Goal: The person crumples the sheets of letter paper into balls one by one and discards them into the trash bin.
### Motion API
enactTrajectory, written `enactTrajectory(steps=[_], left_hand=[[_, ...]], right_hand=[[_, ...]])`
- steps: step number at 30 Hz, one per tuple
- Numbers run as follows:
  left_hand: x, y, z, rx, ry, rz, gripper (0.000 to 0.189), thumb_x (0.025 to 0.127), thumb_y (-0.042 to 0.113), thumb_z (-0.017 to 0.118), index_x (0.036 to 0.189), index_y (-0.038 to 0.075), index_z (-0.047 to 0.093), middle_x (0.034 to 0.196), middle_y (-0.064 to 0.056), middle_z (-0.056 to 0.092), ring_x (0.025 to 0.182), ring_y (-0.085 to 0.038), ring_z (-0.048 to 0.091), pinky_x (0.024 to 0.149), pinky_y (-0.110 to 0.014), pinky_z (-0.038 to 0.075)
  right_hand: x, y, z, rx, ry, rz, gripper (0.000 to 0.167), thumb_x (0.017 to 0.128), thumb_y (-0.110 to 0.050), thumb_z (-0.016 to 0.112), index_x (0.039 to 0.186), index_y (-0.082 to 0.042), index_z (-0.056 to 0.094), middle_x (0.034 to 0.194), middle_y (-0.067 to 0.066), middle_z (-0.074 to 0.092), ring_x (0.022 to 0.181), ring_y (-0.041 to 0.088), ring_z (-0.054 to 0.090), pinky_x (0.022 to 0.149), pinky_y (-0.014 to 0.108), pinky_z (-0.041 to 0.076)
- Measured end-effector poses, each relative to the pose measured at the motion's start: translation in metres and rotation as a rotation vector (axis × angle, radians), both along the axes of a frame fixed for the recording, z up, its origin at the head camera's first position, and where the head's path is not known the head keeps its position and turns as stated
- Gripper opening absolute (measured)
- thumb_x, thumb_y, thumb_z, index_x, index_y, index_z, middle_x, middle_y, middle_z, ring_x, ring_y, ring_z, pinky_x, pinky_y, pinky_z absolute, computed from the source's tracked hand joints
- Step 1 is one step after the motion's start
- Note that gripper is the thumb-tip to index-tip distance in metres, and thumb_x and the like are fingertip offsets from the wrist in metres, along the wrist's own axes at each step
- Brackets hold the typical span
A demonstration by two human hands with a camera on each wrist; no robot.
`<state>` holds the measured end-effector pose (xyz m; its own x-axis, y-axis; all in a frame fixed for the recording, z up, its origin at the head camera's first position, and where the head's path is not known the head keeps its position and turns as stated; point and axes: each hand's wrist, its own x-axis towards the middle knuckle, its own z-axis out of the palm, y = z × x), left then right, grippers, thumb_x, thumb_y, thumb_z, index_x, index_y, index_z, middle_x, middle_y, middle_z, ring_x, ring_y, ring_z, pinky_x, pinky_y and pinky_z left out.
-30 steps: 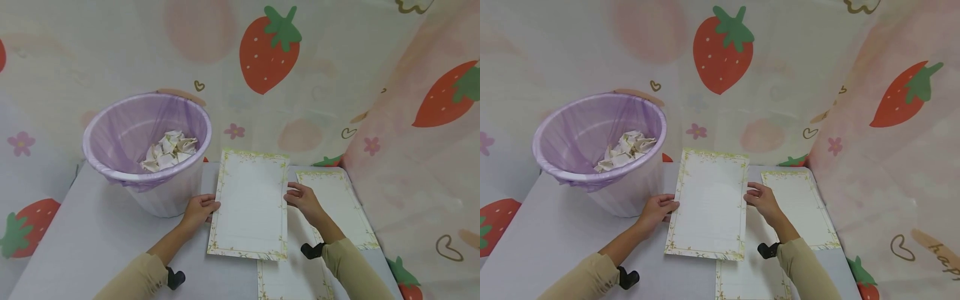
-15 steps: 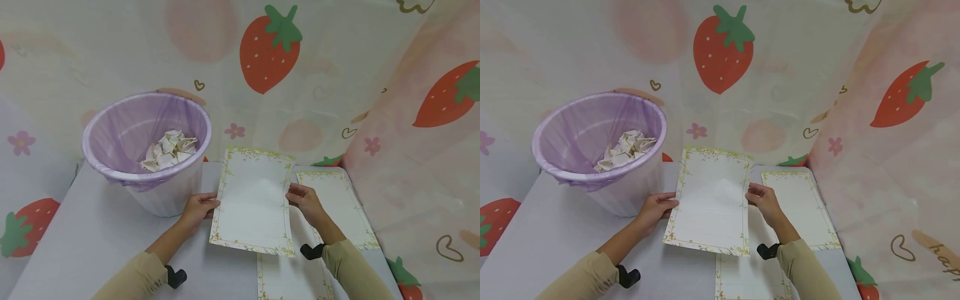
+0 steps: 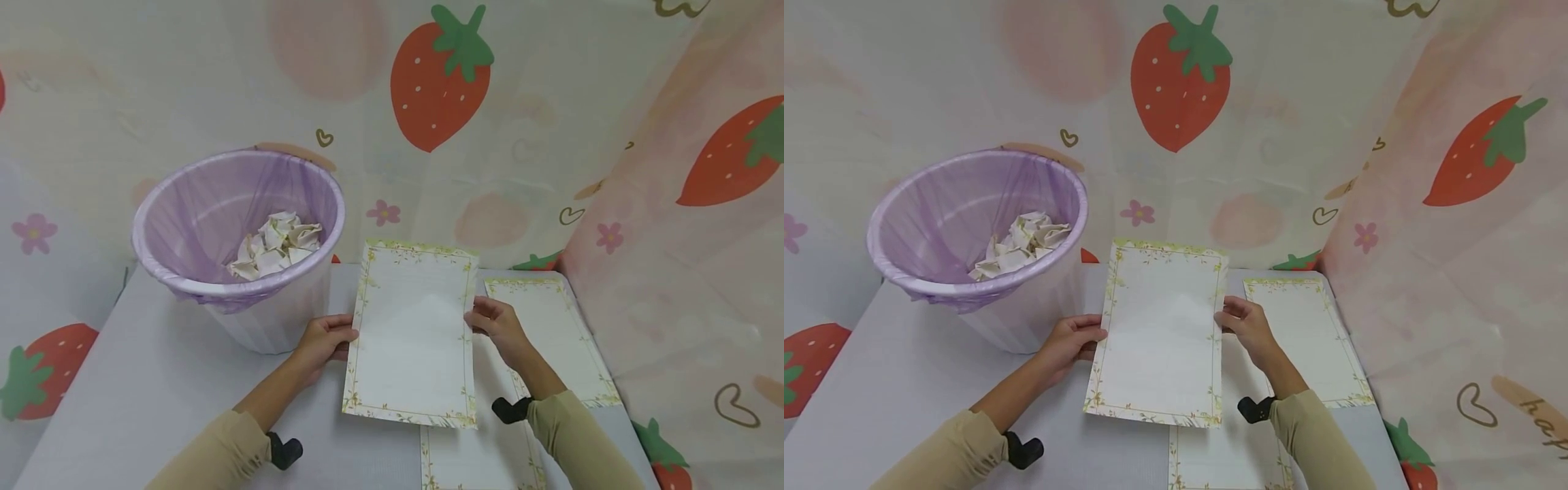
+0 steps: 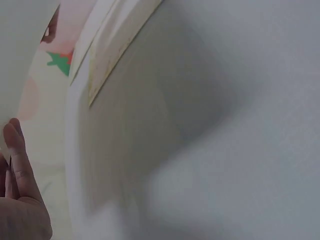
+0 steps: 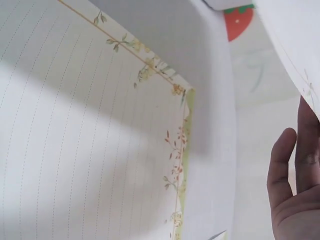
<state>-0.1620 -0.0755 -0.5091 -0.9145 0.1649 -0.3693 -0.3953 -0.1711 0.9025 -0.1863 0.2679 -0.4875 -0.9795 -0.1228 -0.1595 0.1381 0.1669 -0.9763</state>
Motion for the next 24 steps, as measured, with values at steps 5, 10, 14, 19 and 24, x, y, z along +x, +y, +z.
enactTrajectory(steps=[5,10,14,19,24], left_hand=[[0.001,0.000,-0.001,-0.060,0.018,-0.038,0.044,0.090,-0.002,0.064,0.131,-0.012,0.055,0.102,-0.017,0.073,0.069,-0.014,0.070,0.060,-0.027,0.058],[0.000,-0.001,-0.003,-0.090,0.029,-0.071,0.042,0.089,-0.001,0.065,0.129,-0.013,0.057,0.099,-0.018,0.073,0.066,-0.015,0.070,0.059,-0.028,0.058],[0.000,-0.001,-0.004,-0.105,0.017,-0.070,0.041,0.089,-0.001,0.066,0.127,-0.013,0.059,0.095,-0.015,0.074,0.066,-0.013,0.069,0.059,-0.026,0.057],[-0.001,-0.003,-0.004,-0.070,-0.002,-0.049,0.043,0.090,-0.001,0.066,0.130,-0.013,0.057,0.102,-0.012,0.072,0.074,-0.011,0.068,0.064,-0.024,0.056],[-0.001,-0.005,-0.003,-0.030,-0.030,-0.029,0.045,0.089,-0.001,0.067,0.131,-0.012,0.056,0.103,-0.008,0.072,0.078,-0.010,0.067,0.066,-0.023,0.055]], right_hand=[[-0.002,0.002,0.005,0.023,0.003,0.035,0.060,0.099,-0.008,0.061,0.150,0.008,0.032,0.094,-0.004,0.061,0.083,0.004,0.062,0.077,0.022,0.054],[-0.003,0.003,0.012,0.006,-0.008,0.051,0.067,0.099,-0.010,0.062,0.156,-0.001,0.026,0.119,0.016,0.062,0.090,0.004,0.065,0.081,0.023,0.054],[-0.002,0.003,0.015,-0.025,-0.029,0.090,0.069,0.099,-0.008,0.061,0.155,0.004,0.022,0.122,0.019,0.062,0.088,0.003,0.063,0.079,0.021,0.052],[0.000,-0.001,0.012,-0.081,0.030,0.095,0.020,0.097,-0.005,0.063,0.108,0.012,0.062,0.077,-0.002,0.057,0.070,0.011,0.050,0.064,0.023,0.047],[0.001,-0.001,0.009,-0.084,0.050,0.095,0.021,0.097,-0.005,0.063,0.109,0.012,0.068,0.092,-0.002,0.067,0.082,0.009,0.059,0.072,0.024,0.053]])
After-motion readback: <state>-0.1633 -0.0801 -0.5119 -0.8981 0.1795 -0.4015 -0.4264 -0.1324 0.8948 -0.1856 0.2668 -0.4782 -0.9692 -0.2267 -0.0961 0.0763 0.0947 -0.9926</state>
